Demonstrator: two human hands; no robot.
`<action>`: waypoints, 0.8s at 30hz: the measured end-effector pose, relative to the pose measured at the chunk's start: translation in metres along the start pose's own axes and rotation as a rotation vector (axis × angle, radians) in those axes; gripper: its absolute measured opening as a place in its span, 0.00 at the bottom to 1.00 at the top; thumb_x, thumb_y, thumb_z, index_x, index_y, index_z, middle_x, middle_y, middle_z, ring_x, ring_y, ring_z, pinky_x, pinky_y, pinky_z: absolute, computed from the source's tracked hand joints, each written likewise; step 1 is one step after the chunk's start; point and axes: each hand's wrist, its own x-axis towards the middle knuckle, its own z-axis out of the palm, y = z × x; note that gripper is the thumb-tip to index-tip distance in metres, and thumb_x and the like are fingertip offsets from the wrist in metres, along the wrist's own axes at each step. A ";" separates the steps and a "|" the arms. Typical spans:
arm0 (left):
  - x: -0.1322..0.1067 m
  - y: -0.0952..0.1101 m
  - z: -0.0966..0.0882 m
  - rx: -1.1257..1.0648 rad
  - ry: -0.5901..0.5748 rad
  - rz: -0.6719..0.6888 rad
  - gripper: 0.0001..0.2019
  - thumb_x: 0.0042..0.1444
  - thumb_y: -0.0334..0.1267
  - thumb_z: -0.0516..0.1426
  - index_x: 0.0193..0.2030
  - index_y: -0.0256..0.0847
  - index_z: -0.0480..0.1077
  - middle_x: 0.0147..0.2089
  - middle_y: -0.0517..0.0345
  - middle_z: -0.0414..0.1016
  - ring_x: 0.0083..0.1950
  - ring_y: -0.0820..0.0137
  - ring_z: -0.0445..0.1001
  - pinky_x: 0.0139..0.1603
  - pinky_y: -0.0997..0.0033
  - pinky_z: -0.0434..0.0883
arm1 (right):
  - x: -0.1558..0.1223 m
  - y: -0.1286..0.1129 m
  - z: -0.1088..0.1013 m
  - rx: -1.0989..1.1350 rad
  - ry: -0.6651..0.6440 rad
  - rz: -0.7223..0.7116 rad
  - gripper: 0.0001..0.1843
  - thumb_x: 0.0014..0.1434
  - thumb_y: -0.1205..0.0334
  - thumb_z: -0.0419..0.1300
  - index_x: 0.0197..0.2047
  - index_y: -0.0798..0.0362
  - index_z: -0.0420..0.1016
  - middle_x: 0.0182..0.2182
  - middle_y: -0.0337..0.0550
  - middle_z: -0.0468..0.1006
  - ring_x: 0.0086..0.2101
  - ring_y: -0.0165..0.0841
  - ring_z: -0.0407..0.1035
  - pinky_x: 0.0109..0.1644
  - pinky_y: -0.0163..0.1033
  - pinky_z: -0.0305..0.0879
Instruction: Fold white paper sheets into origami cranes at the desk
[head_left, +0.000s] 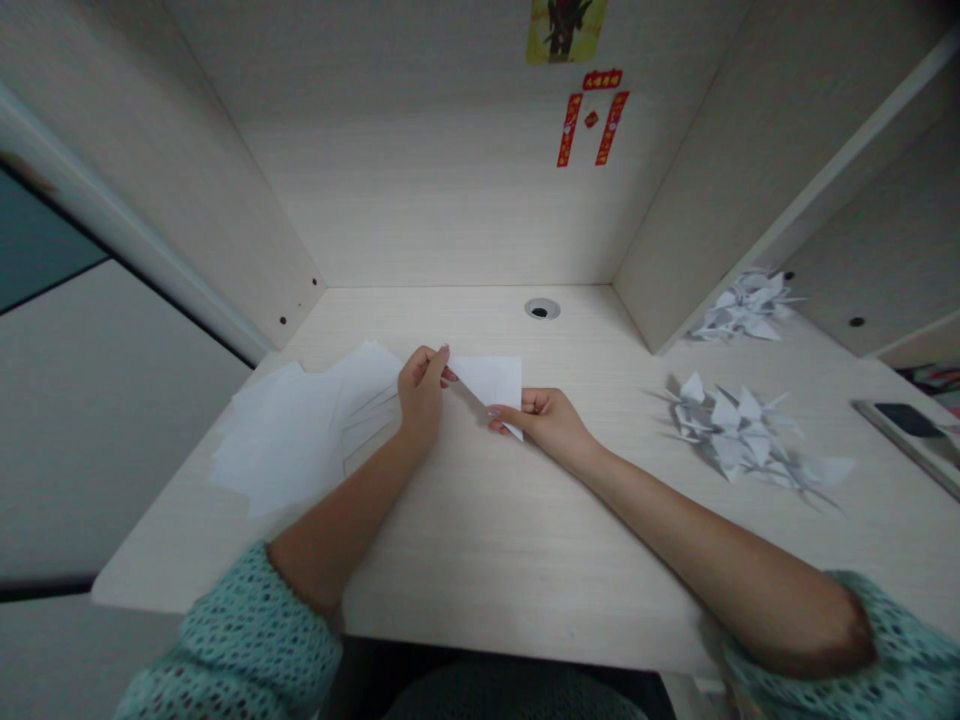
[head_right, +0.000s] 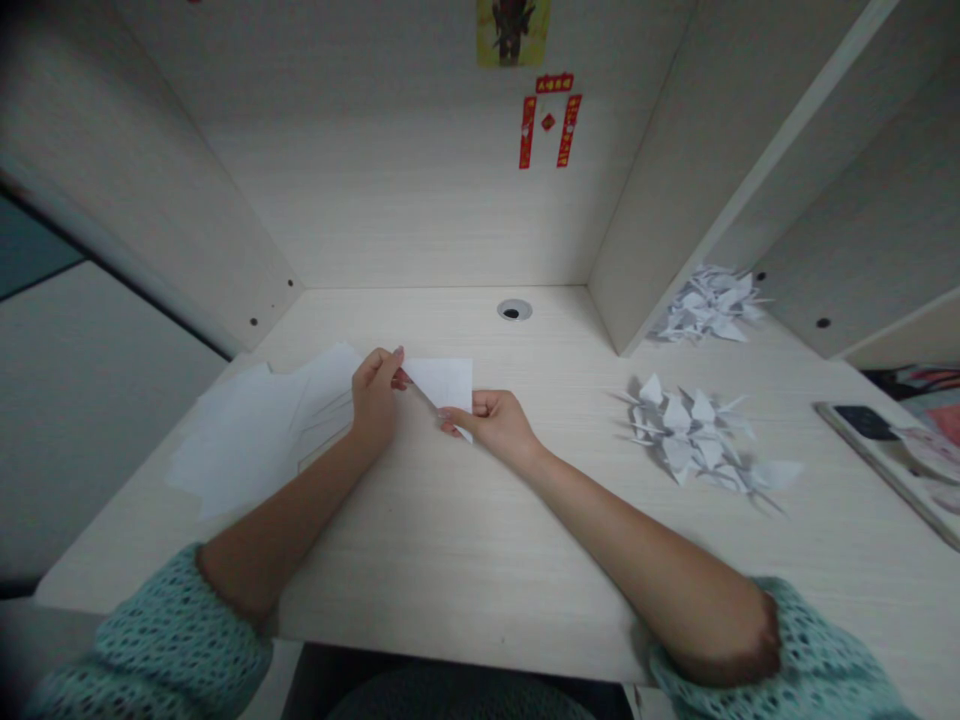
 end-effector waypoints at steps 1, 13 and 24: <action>0.000 0.001 0.000 0.019 0.003 0.004 0.17 0.55 0.48 0.55 0.21 0.41 0.62 0.22 0.63 0.65 0.25 0.75 0.63 0.30 0.73 0.62 | 0.000 0.000 0.000 -0.006 0.003 0.005 0.16 0.45 0.50 0.68 0.22 0.56 0.77 0.20 0.40 0.76 0.19 0.24 0.60 0.24 0.33 0.51; 0.000 0.002 0.001 0.168 0.096 0.052 0.21 0.57 0.49 0.54 0.18 0.40 0.66 0.19 0.62 0.67 0.23 0.75 0.63 0.30 0.73 0.61 | 0.000 -0.003 -0.001 -0.052 -0.003 -0.002 0.17 0.47 0.49 0.67 0.23 0.57 0.77 0.21 0.41 0.76 0.20 0.25 0.60 0.24 0.33 0.50; -0.003 -0.008 0.004 0.120 0.092 0.019 0.22 0.60 0.53 0.50 0.21 0.40 0.65 0.21 0.62 0.67 0.23 0.75 0.63 0.28 0.73 0.61 | 0.003 0.006 -0.003 -0.028 -0.023 -0.027 0.17 0.47 0.49 0.67 0.23 0.56 0.77 0.22 0.41 0.77 0.20 0.25 0.61 0.25 0.33 0.50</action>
